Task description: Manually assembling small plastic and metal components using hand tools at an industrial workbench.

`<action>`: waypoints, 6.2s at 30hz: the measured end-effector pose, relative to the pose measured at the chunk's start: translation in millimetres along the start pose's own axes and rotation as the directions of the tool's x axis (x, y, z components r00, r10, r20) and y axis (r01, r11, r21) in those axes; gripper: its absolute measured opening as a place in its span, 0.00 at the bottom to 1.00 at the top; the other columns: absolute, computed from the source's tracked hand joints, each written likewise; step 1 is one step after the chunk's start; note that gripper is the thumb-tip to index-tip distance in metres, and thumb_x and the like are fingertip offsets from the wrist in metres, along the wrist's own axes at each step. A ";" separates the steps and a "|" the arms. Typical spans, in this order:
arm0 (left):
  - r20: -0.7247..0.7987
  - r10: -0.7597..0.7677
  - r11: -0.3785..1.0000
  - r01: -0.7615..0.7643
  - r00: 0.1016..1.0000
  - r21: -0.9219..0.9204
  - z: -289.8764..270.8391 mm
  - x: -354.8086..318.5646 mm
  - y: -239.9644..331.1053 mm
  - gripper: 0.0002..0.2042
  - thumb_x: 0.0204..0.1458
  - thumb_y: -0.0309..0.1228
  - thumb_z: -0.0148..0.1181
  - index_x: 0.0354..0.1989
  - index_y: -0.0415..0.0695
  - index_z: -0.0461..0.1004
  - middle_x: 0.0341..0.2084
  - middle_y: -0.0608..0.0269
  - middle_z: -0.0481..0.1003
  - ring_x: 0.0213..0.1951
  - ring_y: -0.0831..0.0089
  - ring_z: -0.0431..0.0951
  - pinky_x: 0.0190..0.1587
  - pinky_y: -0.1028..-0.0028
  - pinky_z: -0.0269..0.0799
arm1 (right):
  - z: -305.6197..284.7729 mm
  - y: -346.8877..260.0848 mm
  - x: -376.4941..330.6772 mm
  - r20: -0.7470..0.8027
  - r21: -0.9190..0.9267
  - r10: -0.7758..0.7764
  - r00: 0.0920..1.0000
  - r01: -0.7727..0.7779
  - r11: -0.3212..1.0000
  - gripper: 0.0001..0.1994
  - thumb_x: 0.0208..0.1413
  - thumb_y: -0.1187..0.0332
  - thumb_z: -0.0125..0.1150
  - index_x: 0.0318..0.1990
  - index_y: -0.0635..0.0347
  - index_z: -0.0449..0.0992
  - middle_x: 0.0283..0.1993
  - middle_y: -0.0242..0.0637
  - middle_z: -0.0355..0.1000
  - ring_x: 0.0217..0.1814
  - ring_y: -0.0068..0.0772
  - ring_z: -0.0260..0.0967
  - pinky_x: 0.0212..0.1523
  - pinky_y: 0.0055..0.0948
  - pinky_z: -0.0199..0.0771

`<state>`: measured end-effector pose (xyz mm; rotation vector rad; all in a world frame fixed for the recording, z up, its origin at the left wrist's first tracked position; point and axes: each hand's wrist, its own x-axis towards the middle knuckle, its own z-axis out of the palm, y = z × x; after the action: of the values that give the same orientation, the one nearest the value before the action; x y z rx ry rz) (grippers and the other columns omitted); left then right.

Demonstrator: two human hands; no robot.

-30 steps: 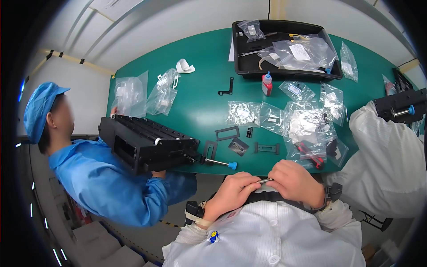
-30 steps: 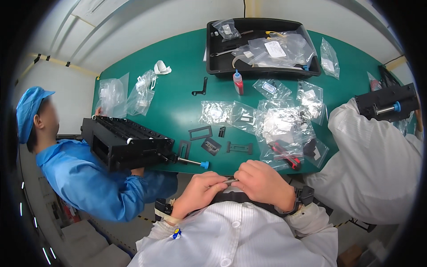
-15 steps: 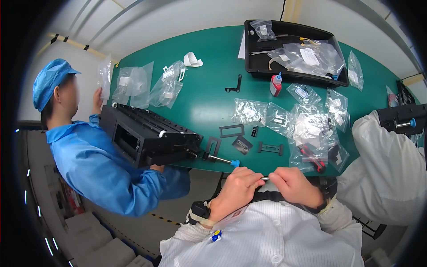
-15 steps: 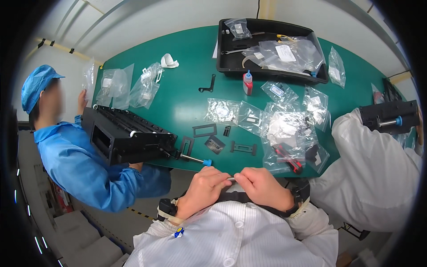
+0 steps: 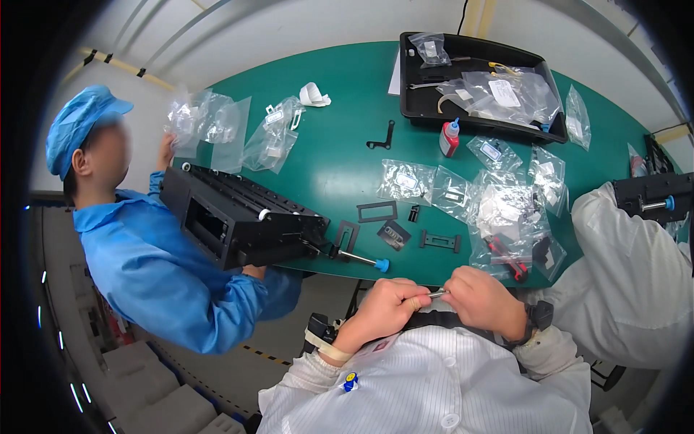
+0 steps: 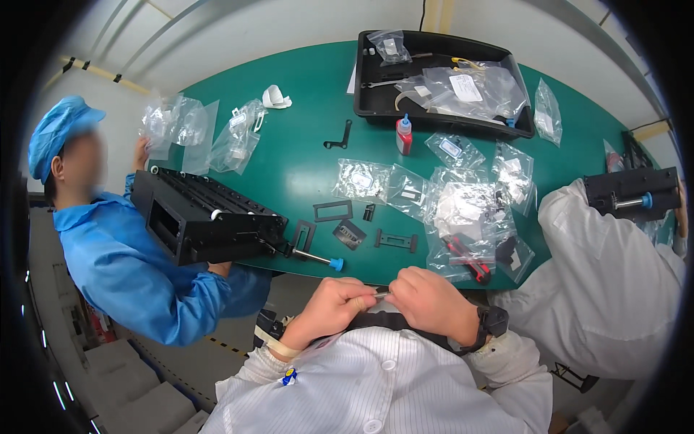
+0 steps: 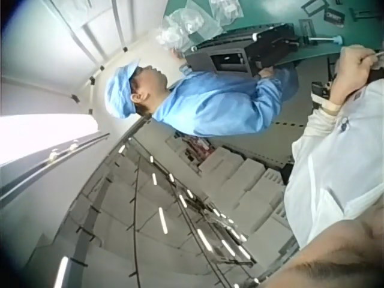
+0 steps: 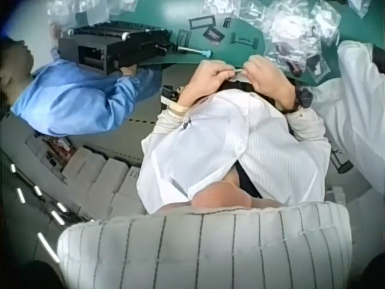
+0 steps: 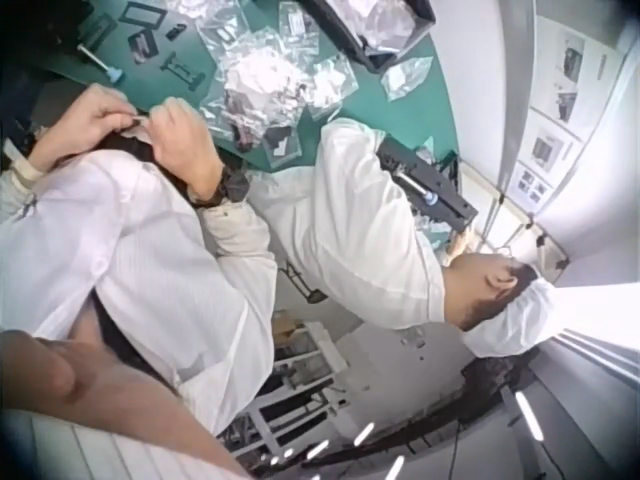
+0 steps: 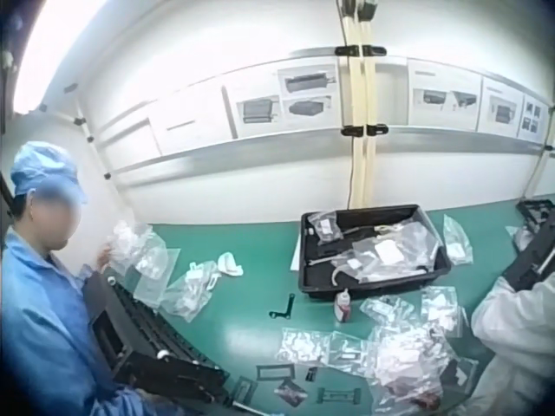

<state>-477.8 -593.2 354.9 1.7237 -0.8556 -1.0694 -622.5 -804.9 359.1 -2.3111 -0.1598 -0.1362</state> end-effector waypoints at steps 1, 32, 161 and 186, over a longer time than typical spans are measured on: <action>-0.026 0.037 0.998 -0.036 0.999 0.056 0.3 0.7 1.0 0.09 0.60 0.29 0.71 0.44 0.37 0.88 0.32 0.50 0.85 0.36 0.52 0.84 0.40 0.61 0.78 | 3.6 1.2 -1.1 -0.019 0.045 0.022 1.000 -0.021 0.999 0.09 0.65 0.69 0.68 0.38 0.62 0.72 0.35 0.42 0.67 0.38 0.51 0.71 0.39 0.46 0.72; -0.120 0.364 0.783 -0.234 0.924 0.577 8.2 19.3 10.2 0.05 0.54 0.24 0.74 0.38 0.40 0.87 0.28 0.53 0.82 0.34 0.51 0.81 0.39 0.57 0.75 | 28.1 3.9 -8.1 0.114 0.654 0.559 0.821 -0.486 0.580 0.12 0.75 0.65 0.60 0.39 0.65 0.76 0.27 0.45 0.69 0.30 0.53 0.70 0.33 0.44 0.69; -0.181 -0.234 0.788 0.077 0.955 -0.611 -46.3 59.1 -59.0 0.12 0.76 0.25 0.52 0.60 0.31 0.76 0.45 0.58 0.82 0.48 0.69 0.84 0.57 0.66 0.82 | -176.5 360.4 89.2 -0.651 -0.627 0.381 0.656 -0.748 0.217 0.04 0.47 0.72 0.67 0.29 0.56 0.87 0.34 0.47 0.85 0.40 0.52 0.86 0.39 0.46 0.85; -0.194 -0.080 0.623 -0.103 0.978 -0.776 -39.7 49.1 -15.3 0.09 0.60 0.10 0.67 0.47 0.30 0.81 0.52 0.45 0.82 0.53 0.56 0.87 0.58 0.59 0.88 | -12.0 15.0 19.6 -0.318 0.781 0.482 0.816 -0.063 0.621 0.21 0.57 0.87 0.73 0.58 0.71 0.80 0.61 0.46 0.73 0.59 0.36 0.80 0.58 0.35 0.88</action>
<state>-421.0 -617.7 334.9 1.0304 -0.1718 -1.0089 -601.3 -822.4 359.3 -1.3642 0.3760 -0.4254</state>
